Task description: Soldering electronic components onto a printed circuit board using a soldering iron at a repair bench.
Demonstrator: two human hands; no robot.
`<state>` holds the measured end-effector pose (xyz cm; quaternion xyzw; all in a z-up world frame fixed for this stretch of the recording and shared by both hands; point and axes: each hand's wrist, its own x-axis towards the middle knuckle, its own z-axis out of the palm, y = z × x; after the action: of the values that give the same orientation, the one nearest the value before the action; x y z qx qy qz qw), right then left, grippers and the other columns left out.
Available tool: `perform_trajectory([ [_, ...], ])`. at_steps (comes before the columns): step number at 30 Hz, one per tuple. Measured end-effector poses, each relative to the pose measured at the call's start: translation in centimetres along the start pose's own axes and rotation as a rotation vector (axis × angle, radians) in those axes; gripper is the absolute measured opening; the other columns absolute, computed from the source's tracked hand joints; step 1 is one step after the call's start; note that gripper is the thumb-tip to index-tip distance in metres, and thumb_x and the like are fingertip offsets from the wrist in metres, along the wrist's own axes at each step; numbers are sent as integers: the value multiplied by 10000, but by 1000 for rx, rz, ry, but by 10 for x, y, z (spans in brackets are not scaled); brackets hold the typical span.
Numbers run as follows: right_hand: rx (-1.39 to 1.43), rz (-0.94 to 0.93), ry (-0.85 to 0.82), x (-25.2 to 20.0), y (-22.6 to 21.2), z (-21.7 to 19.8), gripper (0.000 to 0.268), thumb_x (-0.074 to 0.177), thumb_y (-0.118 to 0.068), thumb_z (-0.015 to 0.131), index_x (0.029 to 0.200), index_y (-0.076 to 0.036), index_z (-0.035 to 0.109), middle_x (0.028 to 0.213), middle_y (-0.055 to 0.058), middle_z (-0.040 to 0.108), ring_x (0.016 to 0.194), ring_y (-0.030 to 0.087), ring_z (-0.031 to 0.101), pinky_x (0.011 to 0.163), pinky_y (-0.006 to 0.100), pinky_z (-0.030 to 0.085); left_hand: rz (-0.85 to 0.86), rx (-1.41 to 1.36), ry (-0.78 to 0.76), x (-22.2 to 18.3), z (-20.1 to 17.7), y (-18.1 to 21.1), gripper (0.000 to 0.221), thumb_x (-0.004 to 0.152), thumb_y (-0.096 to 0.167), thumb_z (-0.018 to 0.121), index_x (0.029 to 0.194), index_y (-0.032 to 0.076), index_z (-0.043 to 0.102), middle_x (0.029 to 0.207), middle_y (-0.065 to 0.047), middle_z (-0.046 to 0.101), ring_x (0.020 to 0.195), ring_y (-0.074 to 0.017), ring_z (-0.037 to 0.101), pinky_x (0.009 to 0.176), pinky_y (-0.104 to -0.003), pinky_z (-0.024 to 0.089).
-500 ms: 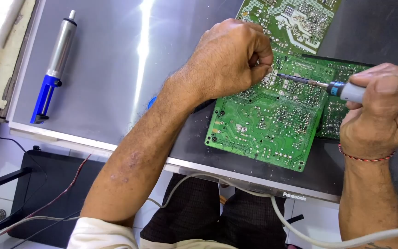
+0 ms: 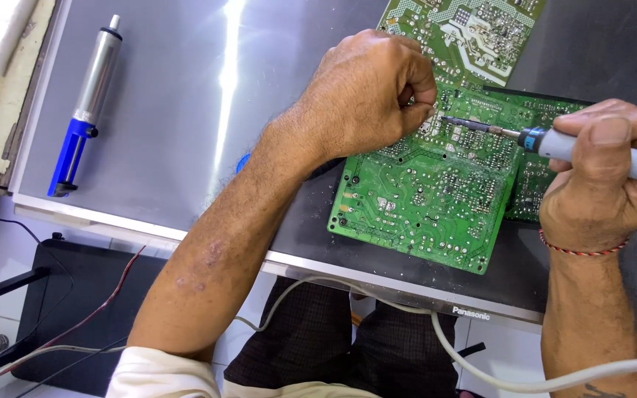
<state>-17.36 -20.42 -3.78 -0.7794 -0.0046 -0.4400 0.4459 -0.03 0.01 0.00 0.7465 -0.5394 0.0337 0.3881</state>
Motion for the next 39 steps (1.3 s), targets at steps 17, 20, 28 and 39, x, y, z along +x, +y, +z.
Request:
perform_trajectory([
  [17, 35, -1, 14, -1, 6, -4, 388, 1155, -236, 547, 923, 69, 491, 843, 227, 536, 662, 270, 476, 641, 363, 394, -7, 6, -1, 0, 2, 0, 170, 681, 39, 636, 630, 201, 625, 653, 73, 651, 629, -137, 659, 515, -376, 549],
  [20, 15, -41, -9, -2, 10, -8, 400, 1170, -236, 525, 923, 77, 492, 835, 234, 526, 651, 288, 478, 684, 404, 429, -19, 7, -2, 0, 1, 0, 161, 669, 46, 627, 616, 198, 620, 657, 64, 660, 610, -158, 662, 482, -390, 532],
  [28, -28, -25, -29, -3, 8, -7, 387, 1191, -225, 524, 945, 70, 474, 882, 245, 544, 759, 333, 533, 690, 403, 444, -20, 1, 2, 0, -1, 2, 154, 662, 53, 607, 604, 196, 604, 642, 67, 647, 579, -171, 639, 457, -396, 500],
  [39, -34, 39, -22, -4, 5, -6, 375, 1182, -232, 532, 963, 68, 485, 905, 223, 546, 839, 320, 564, 585, 338, 417, -3, -28, 6, 0, -1, 1, 173, 678, 22, 627, 629, 187, 611, 636, 70, 647, 584, -146, 644, 491, -369, 530],
])
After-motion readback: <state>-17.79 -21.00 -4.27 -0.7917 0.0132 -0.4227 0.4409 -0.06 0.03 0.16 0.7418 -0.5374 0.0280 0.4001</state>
